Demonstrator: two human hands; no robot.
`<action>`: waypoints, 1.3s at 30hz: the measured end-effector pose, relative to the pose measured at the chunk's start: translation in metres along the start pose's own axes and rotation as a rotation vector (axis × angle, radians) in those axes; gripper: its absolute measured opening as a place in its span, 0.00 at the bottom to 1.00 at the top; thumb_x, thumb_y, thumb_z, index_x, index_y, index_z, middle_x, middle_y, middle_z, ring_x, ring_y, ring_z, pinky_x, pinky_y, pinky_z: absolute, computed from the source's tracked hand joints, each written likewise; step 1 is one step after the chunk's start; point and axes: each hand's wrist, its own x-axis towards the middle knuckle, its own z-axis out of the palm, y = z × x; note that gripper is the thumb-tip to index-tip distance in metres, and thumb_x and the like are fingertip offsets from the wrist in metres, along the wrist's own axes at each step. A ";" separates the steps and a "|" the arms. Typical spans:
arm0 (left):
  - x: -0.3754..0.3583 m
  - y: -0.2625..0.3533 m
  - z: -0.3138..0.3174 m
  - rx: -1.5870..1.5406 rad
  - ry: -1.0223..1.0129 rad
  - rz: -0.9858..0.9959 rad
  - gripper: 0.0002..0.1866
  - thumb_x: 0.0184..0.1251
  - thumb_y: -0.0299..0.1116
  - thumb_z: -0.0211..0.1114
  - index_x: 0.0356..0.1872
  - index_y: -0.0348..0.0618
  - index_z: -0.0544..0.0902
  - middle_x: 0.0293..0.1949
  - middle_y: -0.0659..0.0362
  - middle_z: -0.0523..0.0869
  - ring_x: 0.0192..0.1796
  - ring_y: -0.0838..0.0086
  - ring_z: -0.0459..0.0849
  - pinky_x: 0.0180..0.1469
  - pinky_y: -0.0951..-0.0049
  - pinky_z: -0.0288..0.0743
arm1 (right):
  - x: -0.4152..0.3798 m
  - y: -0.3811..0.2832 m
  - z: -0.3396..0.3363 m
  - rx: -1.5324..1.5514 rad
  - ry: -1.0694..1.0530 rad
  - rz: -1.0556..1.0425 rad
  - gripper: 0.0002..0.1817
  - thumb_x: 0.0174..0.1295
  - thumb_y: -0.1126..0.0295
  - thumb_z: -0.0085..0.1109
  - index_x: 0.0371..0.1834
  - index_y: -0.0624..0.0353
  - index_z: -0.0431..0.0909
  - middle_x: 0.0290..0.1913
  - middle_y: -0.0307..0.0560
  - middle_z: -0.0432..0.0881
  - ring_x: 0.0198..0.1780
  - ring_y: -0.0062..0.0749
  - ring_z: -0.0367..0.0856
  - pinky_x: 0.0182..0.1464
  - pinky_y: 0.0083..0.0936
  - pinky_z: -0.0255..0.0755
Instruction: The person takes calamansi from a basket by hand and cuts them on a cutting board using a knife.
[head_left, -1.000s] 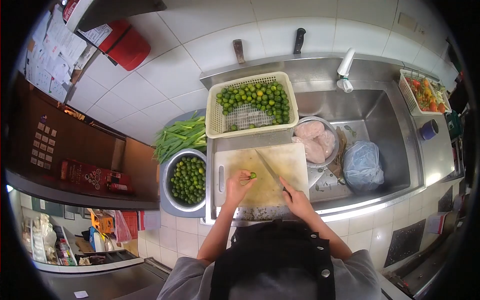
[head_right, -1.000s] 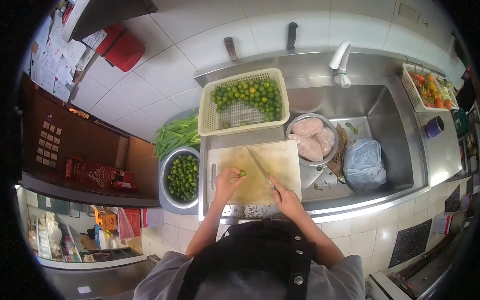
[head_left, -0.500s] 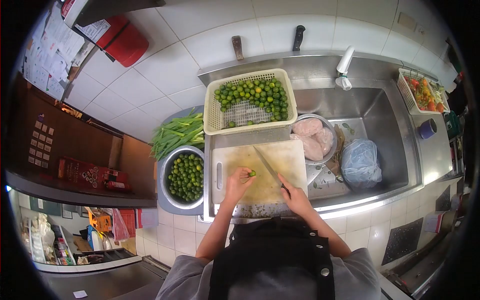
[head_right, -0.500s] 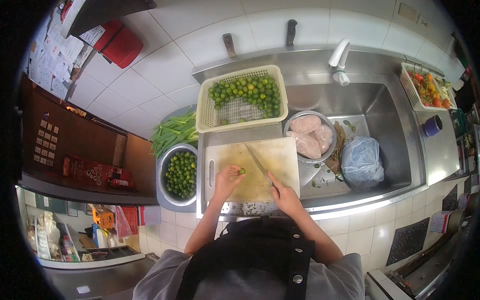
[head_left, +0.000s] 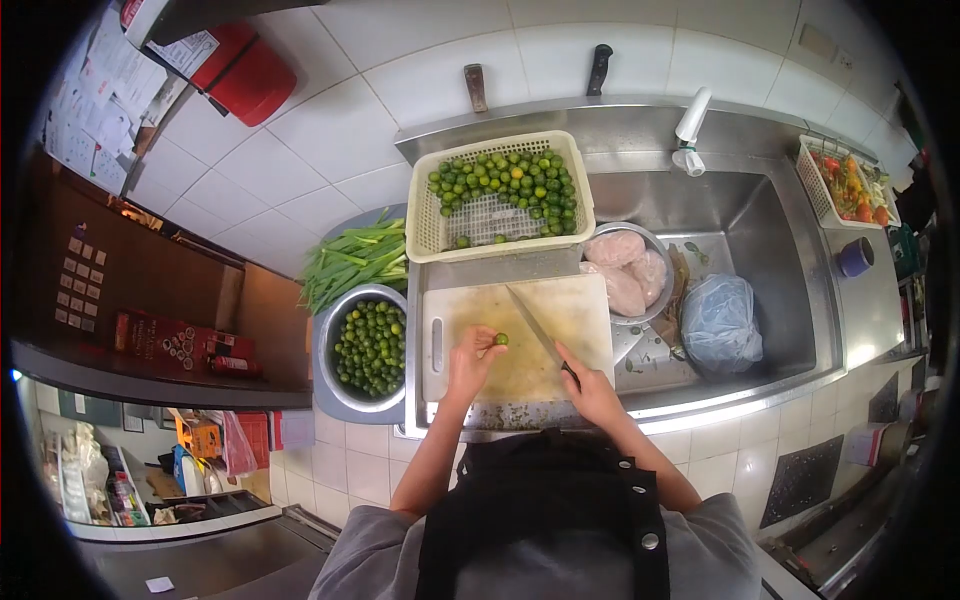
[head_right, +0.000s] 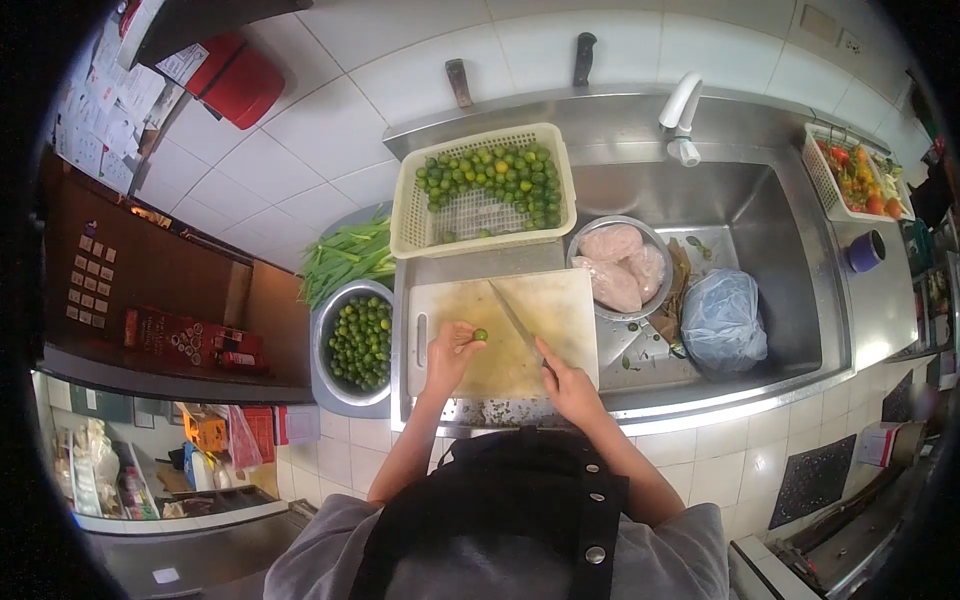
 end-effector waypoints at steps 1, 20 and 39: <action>0.000 0.003 0.000 -0.014 0.012 -0.026 0.12 0.59 0.20 0.76 0.41 0.34 0.83 0.46 0.49 0.91 0.47 0.67 0.92 0.54 0.69 0.86 | 0.000 0.001 0.002 0.021 0.022 -0.021 0.33 0.73 0.69 0.55 0.81 0.43 0.62 0.28 0.66 0.81 0.31 0.65 0.82 0.37 0.51 0.74; -0.002 -0.001 0.005 0.032 -0.016 0.152 0.17 0.61 0.18 0.72 0.51 0.40 0.86 0.49 0.52 0.89 0.48 0.66 0.90 0.53 0.71 0.84 | -0.002 0.002 0.004 -0.002 0.026 -0.026 0.33 0.72 0.71 0.55 0.81 0.46 0.63 0.29 0.67 0.82 0.31 0.63 0.83 0.38 0.48 0.75; -0.007 -0.031 0.027 0.103 0.135 0.133 0.13 0.61 0.21 0.76 0.47 0.37 0.90 0.45 0.55 0.87 0.42 0.69 0.90 0.46 0.72 0.86 | -0.022 -0.030 0.006 -0.072 -0.067 -0.051 0.34 0.73 0.67 0.53 0.83 0.42 0.59 0.28 0.66 0.83 0.31 0.65 0.84 0.38 0.57 0.76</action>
